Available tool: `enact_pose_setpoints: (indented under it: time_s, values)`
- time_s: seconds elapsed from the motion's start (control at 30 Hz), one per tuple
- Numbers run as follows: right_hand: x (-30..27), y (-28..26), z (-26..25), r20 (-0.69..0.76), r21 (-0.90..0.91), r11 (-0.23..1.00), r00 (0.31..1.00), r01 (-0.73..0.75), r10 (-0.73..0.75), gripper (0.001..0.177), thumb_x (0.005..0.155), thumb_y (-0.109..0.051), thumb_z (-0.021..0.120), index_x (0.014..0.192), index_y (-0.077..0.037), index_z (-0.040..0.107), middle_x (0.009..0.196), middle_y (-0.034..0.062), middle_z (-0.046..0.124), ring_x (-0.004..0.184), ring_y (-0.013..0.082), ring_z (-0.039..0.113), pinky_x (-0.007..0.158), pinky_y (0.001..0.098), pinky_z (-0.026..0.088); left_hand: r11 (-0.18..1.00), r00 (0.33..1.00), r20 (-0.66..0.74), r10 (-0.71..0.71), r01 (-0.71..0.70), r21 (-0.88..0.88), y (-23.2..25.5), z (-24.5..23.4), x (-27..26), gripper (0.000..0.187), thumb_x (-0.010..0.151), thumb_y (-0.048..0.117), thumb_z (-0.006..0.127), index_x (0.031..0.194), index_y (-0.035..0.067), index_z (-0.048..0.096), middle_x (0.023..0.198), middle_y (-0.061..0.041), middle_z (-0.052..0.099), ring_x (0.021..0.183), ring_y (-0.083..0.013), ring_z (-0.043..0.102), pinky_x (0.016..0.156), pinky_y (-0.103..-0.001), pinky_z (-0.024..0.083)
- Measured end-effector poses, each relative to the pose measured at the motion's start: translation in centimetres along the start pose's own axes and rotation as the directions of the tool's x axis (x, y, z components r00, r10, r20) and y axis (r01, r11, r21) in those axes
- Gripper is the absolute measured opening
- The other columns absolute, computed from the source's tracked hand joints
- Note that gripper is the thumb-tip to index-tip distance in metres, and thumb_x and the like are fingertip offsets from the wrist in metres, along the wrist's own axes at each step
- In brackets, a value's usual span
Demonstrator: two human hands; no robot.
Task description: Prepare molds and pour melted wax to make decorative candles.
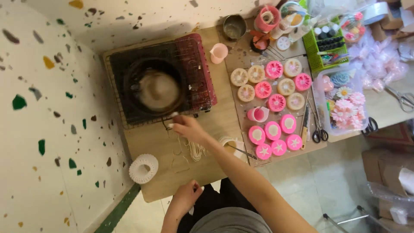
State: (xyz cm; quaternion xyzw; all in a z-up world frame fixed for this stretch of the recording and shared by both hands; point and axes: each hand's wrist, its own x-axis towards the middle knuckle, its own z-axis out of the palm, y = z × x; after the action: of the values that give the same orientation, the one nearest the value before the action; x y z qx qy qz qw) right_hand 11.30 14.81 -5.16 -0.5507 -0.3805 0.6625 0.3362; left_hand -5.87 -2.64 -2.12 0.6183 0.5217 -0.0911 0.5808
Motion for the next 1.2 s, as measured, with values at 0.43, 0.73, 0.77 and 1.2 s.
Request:
enact_pose_setpoints:
  time_s: [0.43,0.73,0.77,1.2]
  values:
    - [-5.1,-5.0,-3.8,-0.286,-0.566,0.819,0.909,0.095,-0.303,0.044,0.091,-0.041,0.070,0.117,-0.005,0.071,0.101,0.0144,0.076,0.091,0.0284,0.071,0.078,0.0402,0.055,0.984,0.994,-0.040,-0.105,0.098,-0.149,4.3,-0.7,-1.0,0.023,0.091,0.028,0.066,0.099,0.007,0.069,0.070,-0.010,0.069,0.061,-0.0214,0.068,0.063,-0.035,0.055]
    - [-11.8,0.7,-27.9,-0.650,-0.647,0.751,0.612,-0.135,-0.450,0.048,0.082,-0.013,0.077,0.126,-0.001,0.064,0.081,0.0155,0.068,0.071,0.0244,0.065,0.066,0.0374,0.052,0.918,0.901,-0.177,0.395,-0.392,0.056,20.3,-0.2,13.9,0.037,0.091,0.028,0.070,0.121,0.007,0.061,0.096,-0.015,0.073,0.088,-0.0365,0.071,0.077,-0.046,0.056]
    - [-11.3,1.9,-28.7,-0.578,-0.652,0.751,0.707,-0.101,-0.407,0.042,0.084,-0.014,0.076,0.123,-0.002,0.066,0.082,0.0149,0.068,0.071,0.0250,0.066,0.066,0.0374,0.053,0.871,0.847,-0.204,0.491,-0.475,0.124,21.2,0.5,16.9,0.062,0.086,0.031,0.076,0.136,0.007,0.048,0.108,-0.017,0.068,0.096,-0.0391,0.068,0.080,-0.048,0.054]
    - [-16.2,0.6,-27.0,-0.295,-0.818,0.574,0.831,0.035,-0.471,0.018,0.089,-0.008,0.066,0.105,-0.002,0.073,0.093,0.0147,0.068,0.082,0.0344,0.067,0.069,0.0441,0.054,0.855,0.890,0.015,0.456,-0.442,0.270,23.7,3.3,26.7,0.099,0.071,0.040,0.087,0.153,0.018,0.037,0.128,-0.020,0.054,0.115,-0.0392,0.061,0.091,-0.049,0.052]
